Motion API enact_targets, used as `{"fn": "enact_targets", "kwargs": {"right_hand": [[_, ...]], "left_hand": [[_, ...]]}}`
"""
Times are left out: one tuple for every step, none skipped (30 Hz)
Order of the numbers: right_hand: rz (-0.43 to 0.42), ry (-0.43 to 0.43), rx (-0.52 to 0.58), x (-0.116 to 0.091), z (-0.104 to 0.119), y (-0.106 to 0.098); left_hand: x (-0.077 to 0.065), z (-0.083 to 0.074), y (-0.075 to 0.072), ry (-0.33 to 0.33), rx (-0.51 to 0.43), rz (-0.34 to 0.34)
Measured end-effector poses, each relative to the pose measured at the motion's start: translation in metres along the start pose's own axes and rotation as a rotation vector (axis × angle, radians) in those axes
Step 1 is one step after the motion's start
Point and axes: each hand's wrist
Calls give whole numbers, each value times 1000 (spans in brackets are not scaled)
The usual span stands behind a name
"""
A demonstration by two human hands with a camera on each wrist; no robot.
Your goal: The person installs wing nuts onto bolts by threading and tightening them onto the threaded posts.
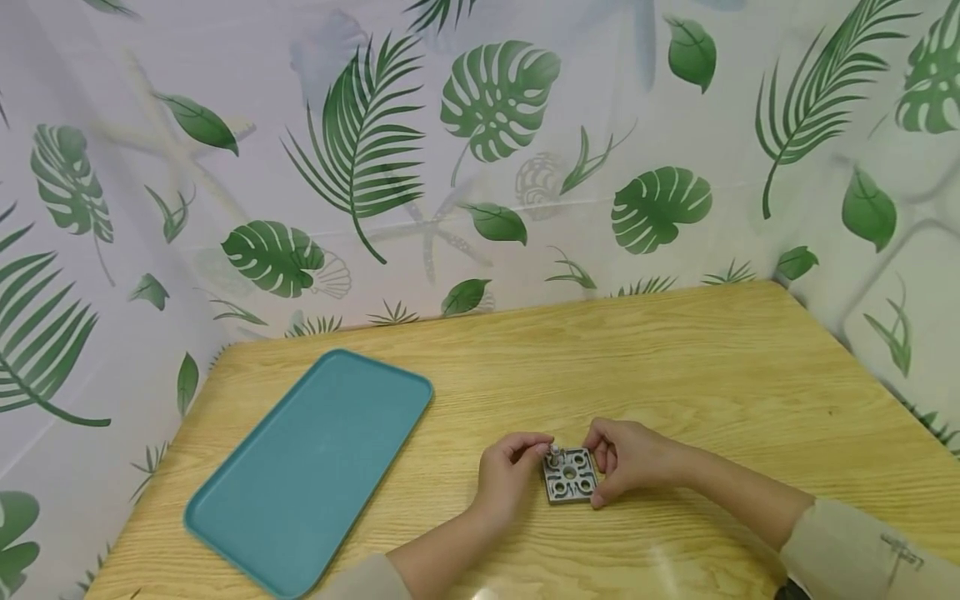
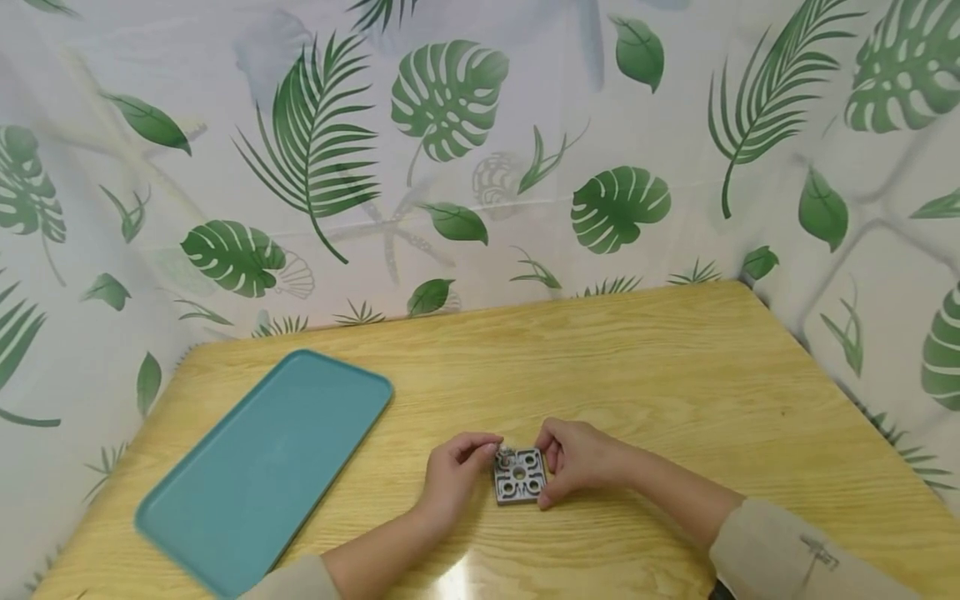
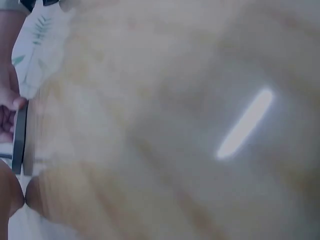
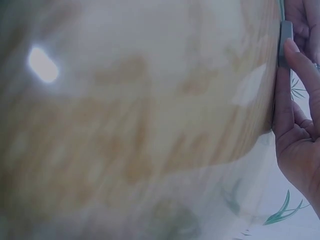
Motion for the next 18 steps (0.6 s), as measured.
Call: {"fn": "enact_targets", "kwargs": {"right_hand": [[0, 1, -1, 0, 0, 0], [0, 1, -3, 0, 0, 0], [-1, 0, -7, 0, 0, 0], [-2, -1, -9, 0, 0, 0], [-3, -2, -12, 0, 0, 0], [-3, -3, -14, 0, 0, 0], [-4, -4, -15, 1, 0, 0], [-4, -5, -19, 1, 0, 0], [-4, -6, -20, 1, 0, 0], [-4, -5, -21, 1, 0, 0], [-4, -6, -23, 1, 0, 0], [-4, -6, -25, 1, 0, 0], [-4, -8, -26, 1, 1, 0], [-4, -8, -26, 1, 0, 0], [-4, -7, -25, 1, 0, 0], [-4, -7, -23, 1, 0, 0], [-4, -5, -20, 0, 0, 0], [-5, -3, -17, 0, 0, -1]], "left_hand": [[3, 0, -2, 22, 21, 33], [5, 1, -5, 42, 39, 66], [8, 1, -7, 61, 59, 96], [11, 2, -8, 79, 77, 125], [14, 1, -10, 95, 96, 146], [16, 1, -11, 107, 111, 163], [18, 2, -11, 114, 120, 181], [20, 1, -12, 118, 125, 192], [21, 1, -12, 122, 132, 200], [22, 1, -11, 123, 131, 207], [22, 0, -11, 125, 133, 210], [23, 0, -11, 125, 128, 214], [23, 0, -10, 121, 124, 218], [23, 0, -10, 121, 121, 218], [23, 0, -9, 119, 116, 217], [23, 0, -8, 116, 115, 213], [22, 0, -8, 116, 115, 205], [22, 0, -7, 113, 113, 194]]}}
Point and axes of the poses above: each hand's wrist, its own x-axis towards the middle knuckle, its own y-axis out of the palm, z = x × y
